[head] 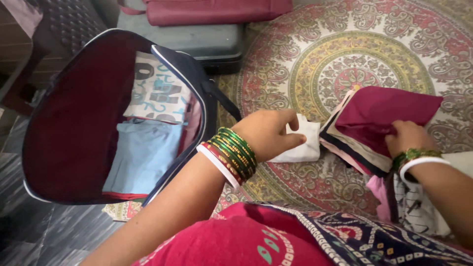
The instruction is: The person picks up various folded clothing items and places them into a blue and white bag.
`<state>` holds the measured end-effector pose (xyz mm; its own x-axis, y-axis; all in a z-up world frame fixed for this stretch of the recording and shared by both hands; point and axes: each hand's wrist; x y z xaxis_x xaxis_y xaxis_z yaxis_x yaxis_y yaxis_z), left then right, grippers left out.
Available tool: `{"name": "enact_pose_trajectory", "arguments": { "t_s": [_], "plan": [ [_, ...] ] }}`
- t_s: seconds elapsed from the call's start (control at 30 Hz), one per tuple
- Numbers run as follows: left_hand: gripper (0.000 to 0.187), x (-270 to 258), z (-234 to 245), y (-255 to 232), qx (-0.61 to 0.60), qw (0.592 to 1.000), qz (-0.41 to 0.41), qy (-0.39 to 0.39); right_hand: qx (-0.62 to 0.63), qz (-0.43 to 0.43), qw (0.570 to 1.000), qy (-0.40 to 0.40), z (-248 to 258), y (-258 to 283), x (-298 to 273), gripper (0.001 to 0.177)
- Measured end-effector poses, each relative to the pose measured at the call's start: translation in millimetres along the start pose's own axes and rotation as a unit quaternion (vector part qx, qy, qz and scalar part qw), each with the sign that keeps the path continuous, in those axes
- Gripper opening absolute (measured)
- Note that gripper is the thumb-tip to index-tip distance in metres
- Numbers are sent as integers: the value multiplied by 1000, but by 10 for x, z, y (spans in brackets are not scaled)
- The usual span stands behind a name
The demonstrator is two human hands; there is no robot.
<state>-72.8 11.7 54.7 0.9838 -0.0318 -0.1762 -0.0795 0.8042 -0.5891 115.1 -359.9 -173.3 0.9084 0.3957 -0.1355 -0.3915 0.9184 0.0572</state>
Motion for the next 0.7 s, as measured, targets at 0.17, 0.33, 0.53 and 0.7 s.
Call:
{"name": "enact_pose_trajectory", "arguments": {
  "t_s": [0.17, 0.33, 0.53, 0.7],
  "plan": [
    [43, 50, -52, -34, -2, 998, 17, 60, 10, 57, 998, 3, 234, 94, -99, 53],
    [44, 139, -76, -60, 6, 998, -12, 56, -50, 76, 996, 17, 436, 446, -362, 68],
    [44, 133, -82, -121, 2, 998, -35, 56, -74, 65, 995, 30, 303, 258, -153, 45],
    [44, 76, -69, -94, 2, 998, -36, 58, 1, 60, 998, -21, 219, 47, 20, 49]
  ]
}}
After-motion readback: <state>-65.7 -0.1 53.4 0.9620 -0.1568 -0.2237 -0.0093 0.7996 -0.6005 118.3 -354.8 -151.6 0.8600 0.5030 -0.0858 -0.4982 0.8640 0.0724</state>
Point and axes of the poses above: each hand's wrist, its own x-axis towards the middle knuckle, its own z-axis out of the back of the hand, y = z × x, and after that the axes turned 11 degrees about z, right-handed
